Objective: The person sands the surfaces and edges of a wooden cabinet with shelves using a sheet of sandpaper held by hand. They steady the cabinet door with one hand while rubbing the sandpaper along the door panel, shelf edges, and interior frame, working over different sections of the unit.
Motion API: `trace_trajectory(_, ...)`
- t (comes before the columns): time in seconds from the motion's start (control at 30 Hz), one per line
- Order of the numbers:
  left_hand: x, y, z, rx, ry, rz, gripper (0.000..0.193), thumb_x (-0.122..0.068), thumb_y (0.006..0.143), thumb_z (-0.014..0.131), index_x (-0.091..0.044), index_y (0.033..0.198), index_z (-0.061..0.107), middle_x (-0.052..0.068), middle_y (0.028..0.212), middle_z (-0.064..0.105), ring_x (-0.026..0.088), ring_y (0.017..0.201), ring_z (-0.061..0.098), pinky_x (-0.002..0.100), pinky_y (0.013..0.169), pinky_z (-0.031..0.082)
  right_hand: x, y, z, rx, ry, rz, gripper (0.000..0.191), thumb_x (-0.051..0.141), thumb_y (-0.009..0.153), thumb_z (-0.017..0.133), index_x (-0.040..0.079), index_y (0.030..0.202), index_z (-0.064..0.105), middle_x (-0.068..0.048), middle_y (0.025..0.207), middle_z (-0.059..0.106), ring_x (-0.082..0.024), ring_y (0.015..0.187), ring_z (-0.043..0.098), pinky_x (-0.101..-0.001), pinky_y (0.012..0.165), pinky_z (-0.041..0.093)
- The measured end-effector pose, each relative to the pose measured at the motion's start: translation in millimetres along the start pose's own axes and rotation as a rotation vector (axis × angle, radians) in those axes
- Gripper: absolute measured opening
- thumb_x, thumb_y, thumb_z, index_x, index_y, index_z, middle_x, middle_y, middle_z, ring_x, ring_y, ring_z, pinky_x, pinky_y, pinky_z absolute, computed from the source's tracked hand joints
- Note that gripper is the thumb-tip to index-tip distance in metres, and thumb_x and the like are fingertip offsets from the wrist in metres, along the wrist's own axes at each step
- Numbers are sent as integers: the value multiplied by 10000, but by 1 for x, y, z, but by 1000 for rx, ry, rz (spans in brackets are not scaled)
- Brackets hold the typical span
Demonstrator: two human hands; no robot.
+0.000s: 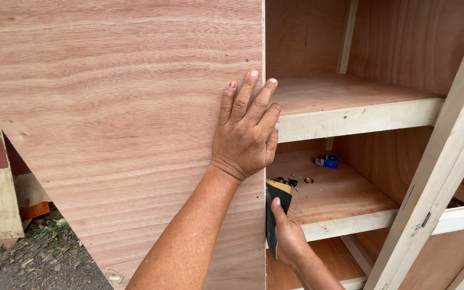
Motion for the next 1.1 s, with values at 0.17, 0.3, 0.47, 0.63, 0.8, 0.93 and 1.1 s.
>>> trace_trajectory(0.17,-6,-11,9,-6,-20,-36,239,-209,960,651,-150,1174,738,55,1659,397,258,1593,179,495,1343,42,-46,-30,10,-214,-67,-283,828,591,925,498,-15,1485,435,-187,1488,561,-276,1390,482,-407,1151,359)
trace_trajectory(0.3,-20,-34,20,33,-2,-27,266,-207,971,635,-163,1214,733,42,1682,365,254,1600,152,490,1334,-3,-100,-41,9,-413,-137,-345,726,546,962,501,-44,1378,575,-193,1298,707,-244,1271,606,-371,1069,429)
trace_trajectory(0.47,-40,-68,27,86,-61,-2,336,-271,996,610,-168,1298,712,51,1691,341,263,1596,144,497,1320,-19,-101,-28,20,-461,-188,-251,703,546,1004,442,-45,1331,639,-232,1194,751,-266,1219,640,-371,1047,463)
trace_trajectory(0.63,-43,-81,31,82,-61,12,342,-279,1013,588,-184,1318,708,35,1691,345,249,1601,150,502,1323,-19,-91,-41,44,-548,-207,-490,623,449,1004,450,-33,1368,599,-233,1280,681,-298,1287,573,-397,1093,416)
trace_trajectory(0.8,-38,-83,30,77,-111,24,376,-256,979,593,-160,1328,697,48,1679,352,264,1593,156,510,1315,-9,-92,-38,61,-642,-277,-686,559,353,1004,459,-22,1406,559,-234,1366,610,-330,1355,506,-423,1139,368)
trace_trajectory(0.93,-36,-86,28,55,-175,18,386,-235,996,584,-152,1362,675,55,1688,345,270,1602,160,506,1331,2,-104,-33,67,-707,-353,-817,523,276,1004,466,-13,1436,526,-235,1435,554,-356,1410,453,-444,1177,329)
trace_trajectory(1.1,-32,-91,28,56,-241,19,420,-211,970,568,-130,1371,661,75,1677,339,283,1592,166,515,1321,8,-117,-44,73,-810,-464,-1014,503,179,1005,474,-1,1474,486,-236,1521,484,-388,1478,386,-470,1223,281)
Point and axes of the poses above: each hand's wrist, its own y-axis towards the middle knuckle, its own z-axis out of the palm, x = y × z, the point moved 4 cm from there along y, towards the middle knuckle
